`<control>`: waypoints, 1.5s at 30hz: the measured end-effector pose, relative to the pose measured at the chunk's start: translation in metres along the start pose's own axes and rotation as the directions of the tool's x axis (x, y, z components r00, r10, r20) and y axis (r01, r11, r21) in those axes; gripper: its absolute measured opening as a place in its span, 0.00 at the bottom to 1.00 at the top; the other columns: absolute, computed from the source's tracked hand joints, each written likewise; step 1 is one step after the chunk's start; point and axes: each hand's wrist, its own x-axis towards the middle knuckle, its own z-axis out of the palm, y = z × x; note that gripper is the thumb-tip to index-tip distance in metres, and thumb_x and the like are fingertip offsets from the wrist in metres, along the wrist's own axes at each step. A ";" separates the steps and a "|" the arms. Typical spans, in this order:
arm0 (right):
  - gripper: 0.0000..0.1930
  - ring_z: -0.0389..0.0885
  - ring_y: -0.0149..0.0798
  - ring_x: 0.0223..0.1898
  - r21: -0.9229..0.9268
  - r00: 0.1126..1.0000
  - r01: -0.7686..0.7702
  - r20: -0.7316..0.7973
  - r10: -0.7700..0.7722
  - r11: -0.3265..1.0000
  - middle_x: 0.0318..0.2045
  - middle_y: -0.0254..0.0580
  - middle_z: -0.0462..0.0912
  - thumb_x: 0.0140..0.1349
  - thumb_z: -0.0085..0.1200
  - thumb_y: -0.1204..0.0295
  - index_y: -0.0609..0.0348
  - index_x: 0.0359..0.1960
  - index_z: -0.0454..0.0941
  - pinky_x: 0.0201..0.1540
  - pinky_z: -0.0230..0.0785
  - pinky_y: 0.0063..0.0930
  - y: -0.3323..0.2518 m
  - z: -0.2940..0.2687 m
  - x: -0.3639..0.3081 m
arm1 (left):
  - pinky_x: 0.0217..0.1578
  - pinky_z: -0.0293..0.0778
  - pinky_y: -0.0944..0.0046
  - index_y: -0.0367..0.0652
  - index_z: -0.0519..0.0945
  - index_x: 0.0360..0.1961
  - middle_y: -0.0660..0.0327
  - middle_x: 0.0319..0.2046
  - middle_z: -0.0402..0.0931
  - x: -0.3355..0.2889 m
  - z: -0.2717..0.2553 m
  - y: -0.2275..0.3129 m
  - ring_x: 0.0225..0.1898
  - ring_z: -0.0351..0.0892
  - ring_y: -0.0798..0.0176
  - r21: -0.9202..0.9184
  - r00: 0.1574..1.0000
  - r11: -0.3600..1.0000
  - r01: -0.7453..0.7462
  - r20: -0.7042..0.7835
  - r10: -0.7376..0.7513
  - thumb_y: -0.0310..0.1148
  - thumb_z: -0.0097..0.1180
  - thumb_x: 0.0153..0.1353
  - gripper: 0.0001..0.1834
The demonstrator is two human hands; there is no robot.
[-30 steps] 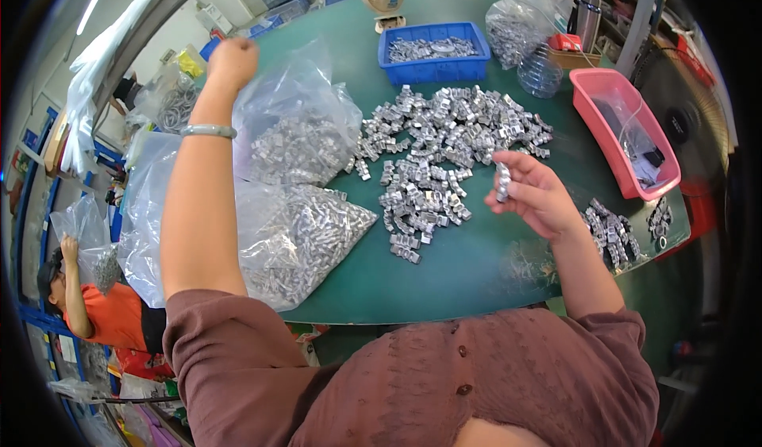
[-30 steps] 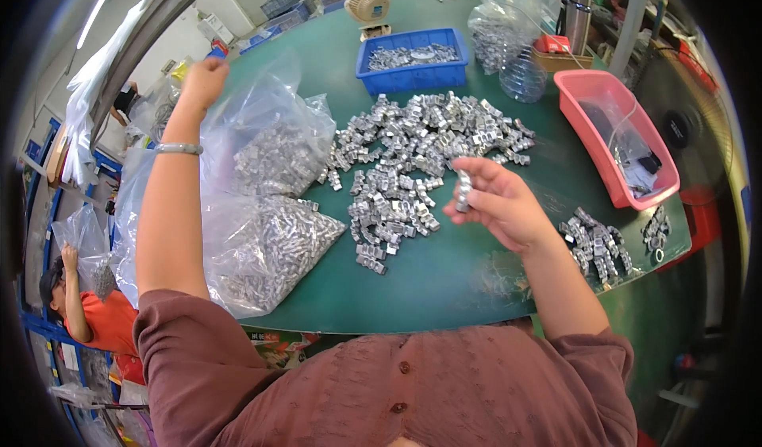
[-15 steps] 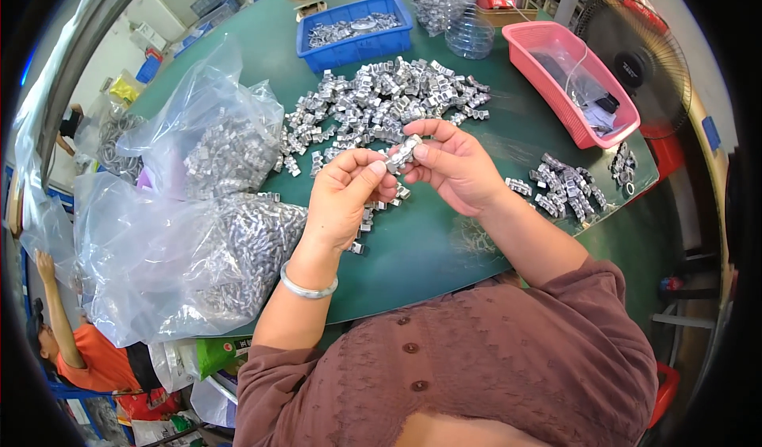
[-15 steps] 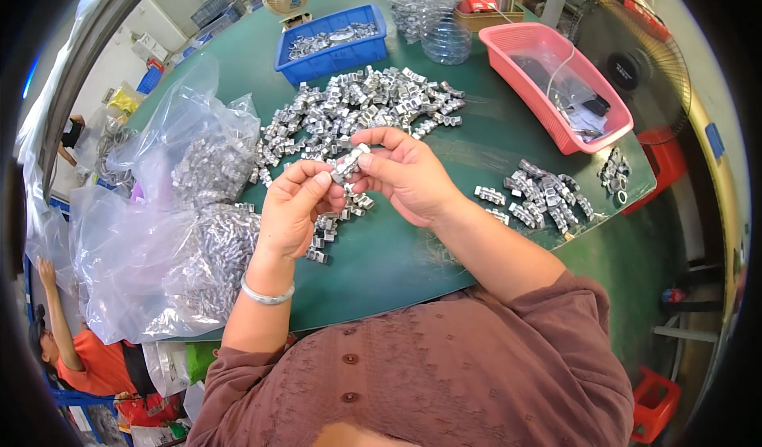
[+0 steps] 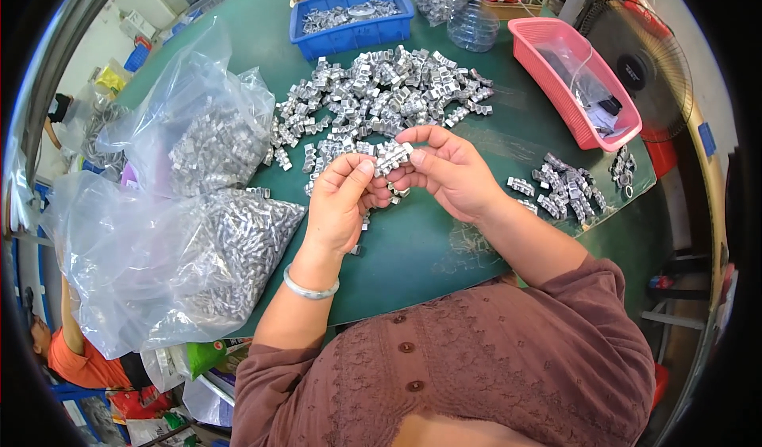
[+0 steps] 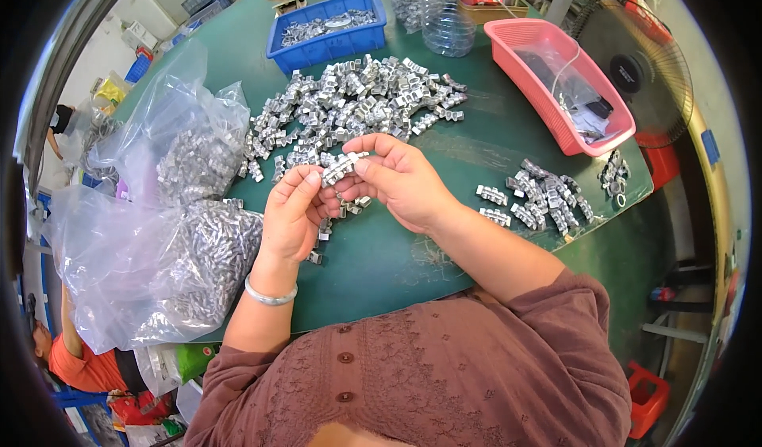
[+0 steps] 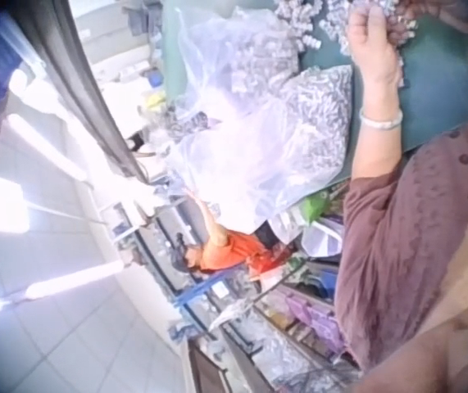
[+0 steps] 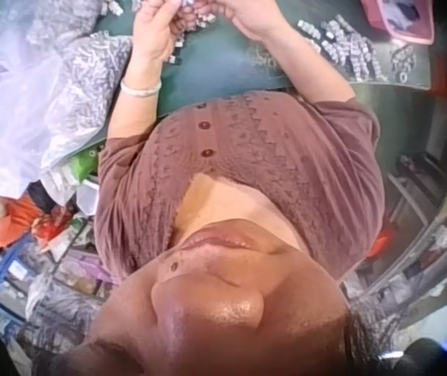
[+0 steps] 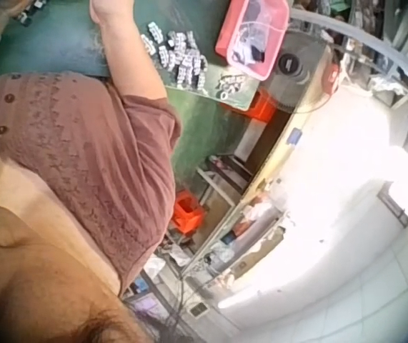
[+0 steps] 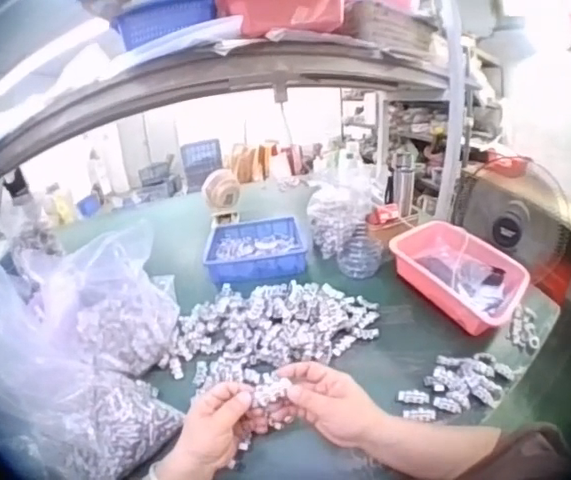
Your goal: The person picks up metal components individually from a pile on a green table, rotates them to look at the surfaces, and places them back into the pile or into a container.
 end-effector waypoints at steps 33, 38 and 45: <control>0.12 0.72 0.45 0.34 -0.942 0.939 0.333 0.336 -0.080 -0.050 0.28 0.42 0.72 0.42 0.56 0.75 0.59 0.31 0.73 0.36 0.66 0.34 0.016 -0.023 0.002 | 0.42 0.71 0.62 0.40 0.69 0.45 0.61 0.35 0.73 0.000 -0.014 -0.010 0.39 0.73 0.66 -0.295 0.994 0.956 -0.011 0.100 0.042 0.27 0.44 0.60 0.12; 0.08 0.72 0.47 0.34 -0.957 0.959 0.254 0.267 -0.090 -0.138 0.28 0.42 0.72 0.44 0.53 0.75 0.59 0.29 0.74 0.37 0.65 0.37 0.021 -0.027 0.005 | 0.45 0.71 0.57 0.39 0.68 0.47 0.58 0.38 0.71 0.001 -0.017 -0.010 0.42 0.72 0.62 -0.353 0.981 0.936 0.014 0.185 0.056 0.27 0.42 0.60 0.14; 0.08 0.73 0.31 0.25 -0.942 0.996 0.080 0.065 -0.057 0.327 0.25 0.37 0.75 0.50 0.48 0.79 0.64 0.33 0.73 0.29 0.66 0.23 0.012 -0.036 0.005 | 0.46 0.71 0.54 0.39 0.68 0.46 0.56 0.40 0.70 0.001 -0.013 -0.010 0.44 0.71 0.58 -0.413 0.978 0.910 0.035 0.200 0.054 0.28 0.42 0.60 0.13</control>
